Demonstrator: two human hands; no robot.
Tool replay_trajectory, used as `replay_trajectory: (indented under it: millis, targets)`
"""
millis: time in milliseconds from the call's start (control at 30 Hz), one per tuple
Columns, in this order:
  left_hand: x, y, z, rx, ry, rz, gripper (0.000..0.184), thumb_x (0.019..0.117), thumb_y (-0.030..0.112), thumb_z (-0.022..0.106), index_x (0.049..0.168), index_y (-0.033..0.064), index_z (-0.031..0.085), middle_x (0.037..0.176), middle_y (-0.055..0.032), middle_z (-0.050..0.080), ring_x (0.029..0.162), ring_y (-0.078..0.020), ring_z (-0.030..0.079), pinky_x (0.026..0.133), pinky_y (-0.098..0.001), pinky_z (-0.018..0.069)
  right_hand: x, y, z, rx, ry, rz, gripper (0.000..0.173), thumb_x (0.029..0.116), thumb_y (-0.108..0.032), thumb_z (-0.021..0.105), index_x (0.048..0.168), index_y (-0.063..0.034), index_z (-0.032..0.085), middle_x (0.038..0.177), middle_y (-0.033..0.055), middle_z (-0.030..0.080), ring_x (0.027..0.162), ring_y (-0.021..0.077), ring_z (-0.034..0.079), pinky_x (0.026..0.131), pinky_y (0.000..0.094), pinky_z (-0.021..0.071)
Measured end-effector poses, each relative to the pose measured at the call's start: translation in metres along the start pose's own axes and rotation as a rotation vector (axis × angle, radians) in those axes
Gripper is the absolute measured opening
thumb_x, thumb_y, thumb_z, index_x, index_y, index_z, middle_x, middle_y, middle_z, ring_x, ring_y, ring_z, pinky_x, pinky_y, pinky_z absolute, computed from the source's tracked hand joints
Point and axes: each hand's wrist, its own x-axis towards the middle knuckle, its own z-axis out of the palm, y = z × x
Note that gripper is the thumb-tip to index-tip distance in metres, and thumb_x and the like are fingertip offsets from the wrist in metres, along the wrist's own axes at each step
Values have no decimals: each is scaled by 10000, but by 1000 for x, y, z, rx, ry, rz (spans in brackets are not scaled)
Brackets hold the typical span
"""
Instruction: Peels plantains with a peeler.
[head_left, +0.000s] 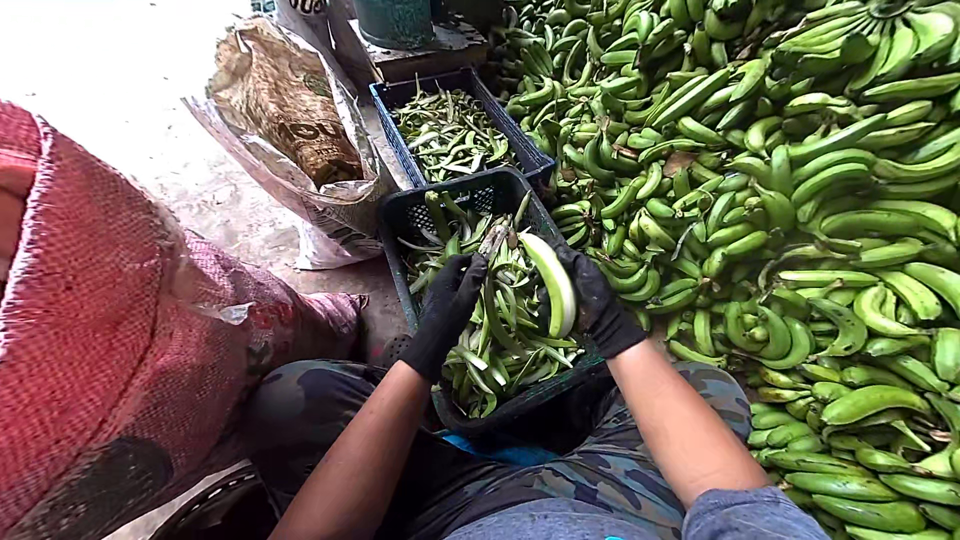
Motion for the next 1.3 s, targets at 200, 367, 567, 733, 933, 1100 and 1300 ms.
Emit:
replay_trajectory:
  millis: [200, 367, 567, 733, 933, 1100, 1300]
  targets:
    - [-20, 9, 23, 165, -136, 597, 516, 1019, 497, 539, 1373, 132, 627, 1086, -88, 681, 944, -193, 672, 831, -431, 587, -8, -26, -2, 317, 245, -46, 426, 1104, -358, 271, 1049, -92, 599, 736, 53, 659, 602, 137, 648, 545, 302, 579]
    - [-26, 15, 47, 271, -113, 562, 476, 1008, 489, 569, 1368, 187, 646, 1026, -96, 682, 907, -248, 672, 791, -473, 573, -2, -4, -13, 102, 204, 14, 411, 1079, -438, 299, 1065, -150, 591, 756, 12, 646, 621, 112, 624, 550, 296, 545]
    - [13, -3, 13, -43, 24, 3, 498, 1040, 535, 496, 1353, 162, 598, 1052, -102, 719, 889, -234, 702, 792, -509, 586, -1, 13, -15, -196, 23, -92, 361, 1082, -351, 374, 1261, -164, 626, 958, 34, 692, 768, 124, 655, 673, 327, 582]
    - [24, 16, -43, -738, 361, -181, 335, 1097, 375, 433, 1274, 108, 529, 882, -8, 597, 680, -94, 571, 600, -258, 504, 16, 23, -24, -528, 170, -119, 399, 1097, -311, 364, 1379, -126, 579, 1100, 76, 679, 904, 151, 652, 808, 359, 572]
    - [25, 12, -57, -1110, 437, -104, 300, 1116, 370, 357, 1139, 138, 546, 808, 11, 578, 664, -93, 587, 592, -255, 533, 41, -17, 91, -371, 118, -141, 355, 1090, -348, 354, 1193, -114, 601, 937, 39, 647, 794, 140, 629, 686, 356, 554]
    - [16, 1, -40, -944, 325, -70, 359, 1103, 374, 398, 1379, 172, 508, 931, 18, 592, 711, -69, 564, 646, -253, 519, 32, -126, 241, -192, -454, -353, 379, 1102, -306, 252, 1112, -142, 593, 965, 28, 708, 843, 167, 706, 670, 333, 610]
    - [17, 12, -50, -1192, 402, -55, 321, 1103, 294, 438, 1307, 80, 561, 926, -11, 623, 738, -79, 600, 665, -232, 526, 88, -95, 165, -1113, -14, -514, 448, 1072, -393, 417, 1488, -232, 450, 1189, 48, 645, 957, 199, 645, 754, 457, 559]
